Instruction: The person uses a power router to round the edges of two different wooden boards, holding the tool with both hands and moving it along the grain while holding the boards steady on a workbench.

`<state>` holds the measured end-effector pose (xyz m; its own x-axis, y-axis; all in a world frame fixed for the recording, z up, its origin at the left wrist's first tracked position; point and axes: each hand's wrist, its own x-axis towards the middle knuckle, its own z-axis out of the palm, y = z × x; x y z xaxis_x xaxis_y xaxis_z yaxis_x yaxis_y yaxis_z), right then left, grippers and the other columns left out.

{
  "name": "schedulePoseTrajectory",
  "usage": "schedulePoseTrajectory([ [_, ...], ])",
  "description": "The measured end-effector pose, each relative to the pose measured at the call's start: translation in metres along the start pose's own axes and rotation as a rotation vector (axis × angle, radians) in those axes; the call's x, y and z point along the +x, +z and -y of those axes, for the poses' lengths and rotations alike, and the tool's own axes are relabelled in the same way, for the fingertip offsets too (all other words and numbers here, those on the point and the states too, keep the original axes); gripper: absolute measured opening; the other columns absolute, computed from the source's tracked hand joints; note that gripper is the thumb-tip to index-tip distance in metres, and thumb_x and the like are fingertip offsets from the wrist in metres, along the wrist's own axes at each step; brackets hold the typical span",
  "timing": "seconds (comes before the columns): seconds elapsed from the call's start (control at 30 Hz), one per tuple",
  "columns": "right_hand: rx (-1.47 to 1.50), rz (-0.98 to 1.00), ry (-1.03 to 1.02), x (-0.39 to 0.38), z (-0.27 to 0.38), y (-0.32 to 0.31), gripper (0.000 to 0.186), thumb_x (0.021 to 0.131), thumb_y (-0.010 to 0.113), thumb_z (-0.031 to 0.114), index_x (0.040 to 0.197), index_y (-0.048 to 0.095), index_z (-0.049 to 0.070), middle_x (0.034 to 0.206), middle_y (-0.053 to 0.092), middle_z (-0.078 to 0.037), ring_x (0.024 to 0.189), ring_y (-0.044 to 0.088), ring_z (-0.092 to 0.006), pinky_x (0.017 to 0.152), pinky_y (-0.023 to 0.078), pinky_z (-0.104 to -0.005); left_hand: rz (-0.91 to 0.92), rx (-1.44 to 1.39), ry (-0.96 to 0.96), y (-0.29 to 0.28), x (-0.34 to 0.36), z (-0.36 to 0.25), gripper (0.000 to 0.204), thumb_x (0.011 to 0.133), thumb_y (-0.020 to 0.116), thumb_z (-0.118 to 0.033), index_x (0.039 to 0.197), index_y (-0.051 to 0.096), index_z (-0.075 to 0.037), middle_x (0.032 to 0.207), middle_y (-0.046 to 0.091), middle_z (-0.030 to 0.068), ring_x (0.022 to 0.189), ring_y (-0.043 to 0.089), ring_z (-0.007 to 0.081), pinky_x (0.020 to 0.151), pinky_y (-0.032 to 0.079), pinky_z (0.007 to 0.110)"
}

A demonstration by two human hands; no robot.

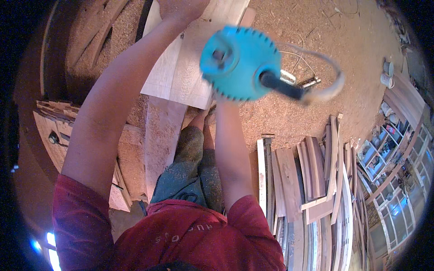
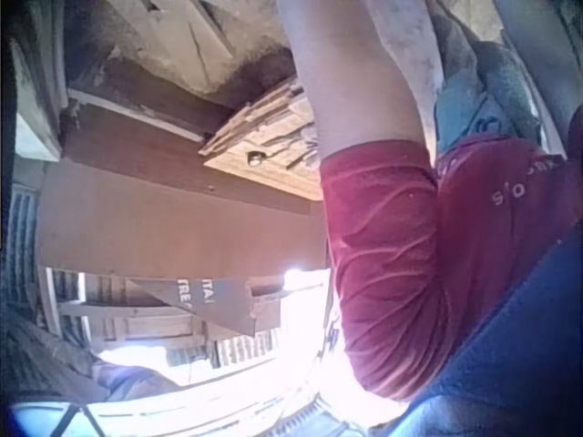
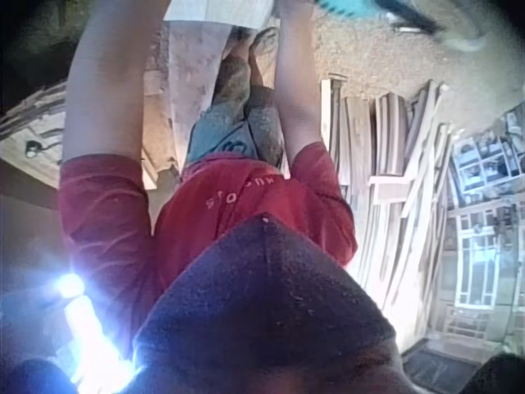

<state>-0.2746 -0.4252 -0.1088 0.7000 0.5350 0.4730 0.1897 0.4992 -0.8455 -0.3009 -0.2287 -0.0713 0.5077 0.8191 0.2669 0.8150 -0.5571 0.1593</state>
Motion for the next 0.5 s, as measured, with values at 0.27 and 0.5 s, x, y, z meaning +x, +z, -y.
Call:
schedulePoseTrajectory([
  [0.27, -0.475, -0.280, -0.239, 0.108, -0.022, 0.019, 0.081, 0.074, 0.092, 0.028, 0.132, 0.047, -0.007, 0.125, 0.058, -0.020, 0.115, 0.059, -0.0300, 0.098, 0.049, -0.0412, 0.024, -0.007, -0.005, 0.000, 0.001, -0.001, 0.067, 0.100, 0.050, -0.053, 0.154, 0.047, -0.014, 0.163, 0.037, 0.0168, 0.153, 0.027, 0.0390, 0.111, 0.029, 0.074],
  [0.5, -0.591, -0.188, 0.030, 0.032, 0.066, 0.035, 0.099, 0.071, 0.091, 0.042, 0.142, 0.040, -0.004, 0.134, 0.055, -0.020, 0.125, 0.054, -0.0313, 0.108, 0.044, -0.0448, 0.089, -0.018, 0.001, -0.007, -0.001, 0.012, 0.068, 0.100, 0.051, -0.053, 0.155, 0.045, -0.014, 0.164, 0.035, 0.0153, 0.154, 0.026, 0.0372, 0.113, 0.028, 0.074],
])
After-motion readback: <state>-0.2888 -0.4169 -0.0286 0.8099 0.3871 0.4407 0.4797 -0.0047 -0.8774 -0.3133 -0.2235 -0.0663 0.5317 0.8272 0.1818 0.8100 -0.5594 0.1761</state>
